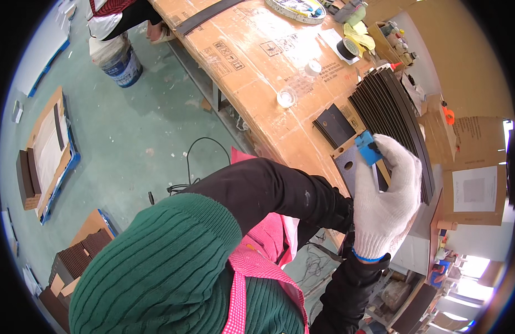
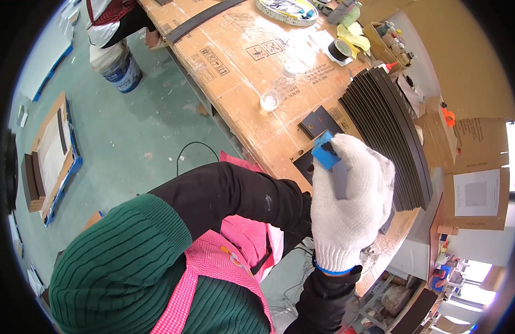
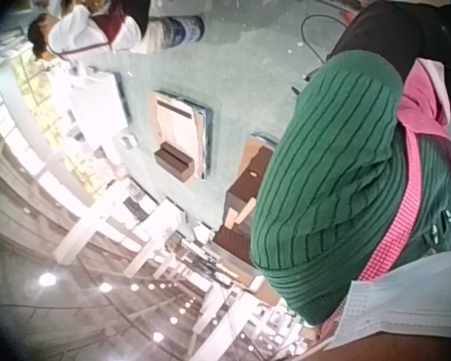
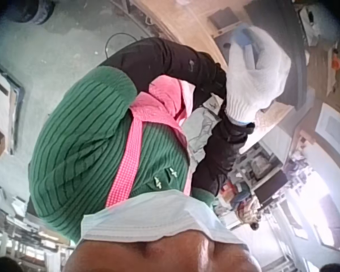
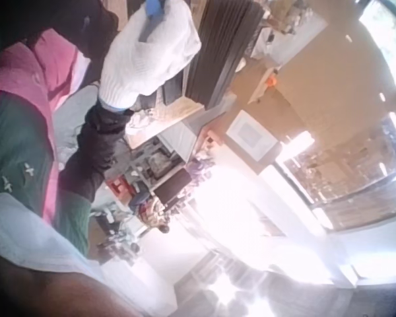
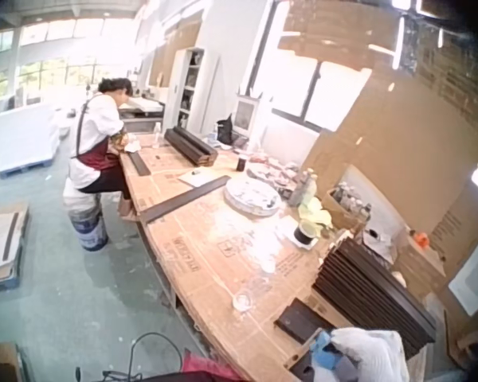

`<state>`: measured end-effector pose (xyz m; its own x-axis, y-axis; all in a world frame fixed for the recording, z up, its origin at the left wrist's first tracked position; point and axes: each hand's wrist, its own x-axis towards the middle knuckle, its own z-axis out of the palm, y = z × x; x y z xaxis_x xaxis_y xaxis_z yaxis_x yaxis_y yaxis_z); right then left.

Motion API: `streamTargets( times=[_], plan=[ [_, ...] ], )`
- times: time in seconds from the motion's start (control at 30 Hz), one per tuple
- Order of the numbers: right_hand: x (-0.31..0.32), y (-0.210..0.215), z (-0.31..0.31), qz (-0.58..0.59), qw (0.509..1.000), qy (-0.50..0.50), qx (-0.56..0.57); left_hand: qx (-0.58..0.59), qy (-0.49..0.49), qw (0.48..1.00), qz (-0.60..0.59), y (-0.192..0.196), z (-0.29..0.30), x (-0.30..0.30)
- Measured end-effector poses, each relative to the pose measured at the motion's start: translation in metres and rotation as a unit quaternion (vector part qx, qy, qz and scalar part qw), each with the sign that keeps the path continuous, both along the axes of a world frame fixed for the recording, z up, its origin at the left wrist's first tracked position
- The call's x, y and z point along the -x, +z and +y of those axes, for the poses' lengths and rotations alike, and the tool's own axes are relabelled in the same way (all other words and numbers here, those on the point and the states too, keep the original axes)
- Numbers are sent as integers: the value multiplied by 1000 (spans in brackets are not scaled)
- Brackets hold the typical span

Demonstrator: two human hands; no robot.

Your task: The recorder is wiping and cleaning long black furniture panels using a cloth and liquid from a bottle.

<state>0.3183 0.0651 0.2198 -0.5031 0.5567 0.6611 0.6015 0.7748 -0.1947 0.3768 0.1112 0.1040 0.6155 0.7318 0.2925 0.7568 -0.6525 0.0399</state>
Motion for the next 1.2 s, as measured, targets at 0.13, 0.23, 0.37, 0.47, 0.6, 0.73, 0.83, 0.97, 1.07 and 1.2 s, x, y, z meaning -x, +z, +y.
streamTargets(
  times=[0.13,0.23,0.37,0.47,0.6,0.73,0.83,0.97,1.07,1.2],
  plan=[
    [-4,0,-6,-7,1000,-15,25,-1,4,1000,0,-2,1,1],
    [-16,3,-1,61,995,-41,67,1,-6,1000,-2,-1,-2,-2],
    [-18,7,3,69,990,-65,104,7,1,1000,2,-3,-3,4],
    [-16,8,9,70,989,-47,121,6,-4,1000,7,-4,-5,1],
    [-4,16,11,46,988,-58,136,5,-19,1000,5,-3,-6,-7],
    [9,15,13,15,995,-11,101,6,5,1000,6,-5,-3,4],
    [5,8,7,-7,997,-7,77,5,-9,1000,4,-5,-3,-2],
    [4,4,-19,-79,992,39,88,6,-10,1000,1,-7,-5,2],
    [0,-1,-38,-63,974,37,215,16,1,1000,4,-10,-8,11],
    [-37,-15,-30,263,907,-8,329,46,8,999,-14,-6,-6,31]
  ],
)
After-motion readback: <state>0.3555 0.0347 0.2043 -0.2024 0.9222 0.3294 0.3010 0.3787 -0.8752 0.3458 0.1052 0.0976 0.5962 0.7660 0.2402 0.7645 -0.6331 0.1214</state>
